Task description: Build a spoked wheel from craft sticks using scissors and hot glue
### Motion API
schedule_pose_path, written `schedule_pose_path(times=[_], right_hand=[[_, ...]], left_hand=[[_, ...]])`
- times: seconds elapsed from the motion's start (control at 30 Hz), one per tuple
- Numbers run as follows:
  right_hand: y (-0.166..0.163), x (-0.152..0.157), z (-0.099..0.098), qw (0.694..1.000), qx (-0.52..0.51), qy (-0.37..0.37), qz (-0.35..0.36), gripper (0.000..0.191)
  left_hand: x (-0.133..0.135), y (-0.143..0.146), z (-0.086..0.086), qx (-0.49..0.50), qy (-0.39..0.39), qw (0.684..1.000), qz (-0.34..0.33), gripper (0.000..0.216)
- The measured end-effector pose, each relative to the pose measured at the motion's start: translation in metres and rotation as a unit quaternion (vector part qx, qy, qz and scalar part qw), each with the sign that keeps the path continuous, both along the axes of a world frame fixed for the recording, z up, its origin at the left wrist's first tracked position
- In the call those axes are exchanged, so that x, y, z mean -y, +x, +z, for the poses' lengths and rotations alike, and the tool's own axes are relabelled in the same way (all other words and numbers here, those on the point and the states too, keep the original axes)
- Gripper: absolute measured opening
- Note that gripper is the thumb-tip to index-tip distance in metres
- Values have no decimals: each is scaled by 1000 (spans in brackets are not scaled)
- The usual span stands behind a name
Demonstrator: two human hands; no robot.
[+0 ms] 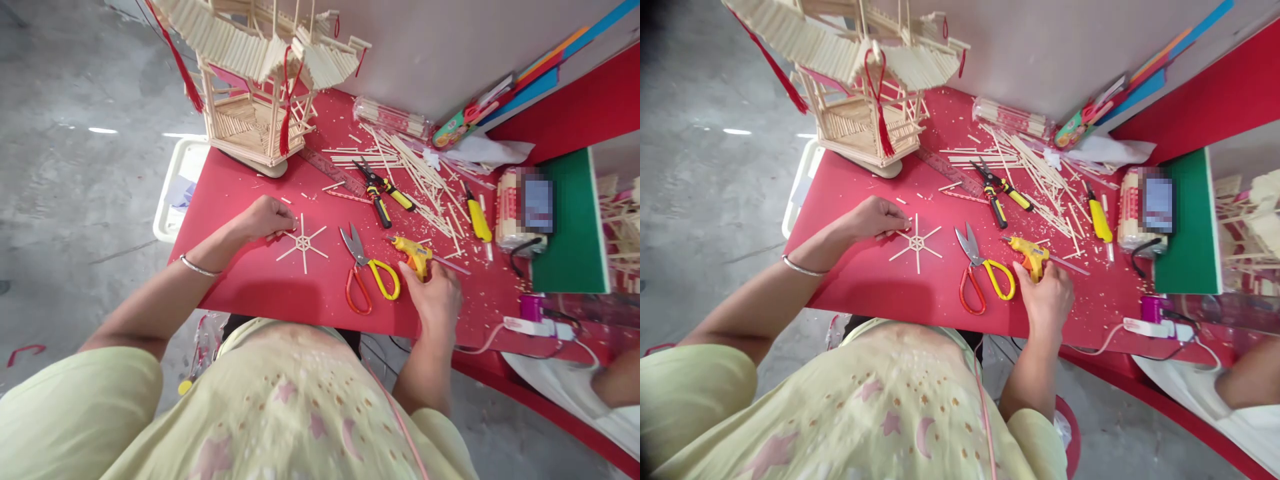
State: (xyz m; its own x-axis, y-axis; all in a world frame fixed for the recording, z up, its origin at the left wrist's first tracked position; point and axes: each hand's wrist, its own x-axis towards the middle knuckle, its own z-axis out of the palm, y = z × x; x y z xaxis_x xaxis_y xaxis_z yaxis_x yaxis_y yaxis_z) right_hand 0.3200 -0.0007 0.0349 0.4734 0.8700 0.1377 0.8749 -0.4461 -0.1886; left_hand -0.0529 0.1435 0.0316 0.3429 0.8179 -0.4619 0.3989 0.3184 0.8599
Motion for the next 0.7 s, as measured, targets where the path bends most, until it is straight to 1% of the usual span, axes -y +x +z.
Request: schedule_pose_path(times=[0.07,0.1,0.13,0.17,0.23,0.3,0.37,0.43,0.53,0.7], right_hand=[[-17,7,0,995,51,86,26,58],[-34,8,0,991,41,117,58,50],[-54,9,0,986,5,128,107,42],[-77,8,-1,977,-43,119,170,35],[-121,5,-4,950,-116,69,281,26],[-157,2,-12,930,-131,41,341,23],[-177,-1,-22,928,-124,26,351,27],[-185,-3,-32,931,-118,19,345,28],[-183,-5,-42,933,-118,18,340,23],[-181,-5,-45,936,-111,18,334,20]], left_hand=[[-5,2,1,-22,0,999,-26,13],[-8,3,0,-30,-1,999,-38,12],[-10,5,0,-37,-2,998,-47,10],[-12,6,-1,-42,-2,998,-56,10],[-14,9,-3,-54,0,996,-70,10],[-16,11,-4,-63,1,995,-79,11],[-16,12,-4,-70,-2,994,-84,11],[-17,12,-3,-75,-10,993,-86,11],[-18,13,2,-89,-22,991,-100,14],[-20,18,10,-115,-18,984,-132,13]])
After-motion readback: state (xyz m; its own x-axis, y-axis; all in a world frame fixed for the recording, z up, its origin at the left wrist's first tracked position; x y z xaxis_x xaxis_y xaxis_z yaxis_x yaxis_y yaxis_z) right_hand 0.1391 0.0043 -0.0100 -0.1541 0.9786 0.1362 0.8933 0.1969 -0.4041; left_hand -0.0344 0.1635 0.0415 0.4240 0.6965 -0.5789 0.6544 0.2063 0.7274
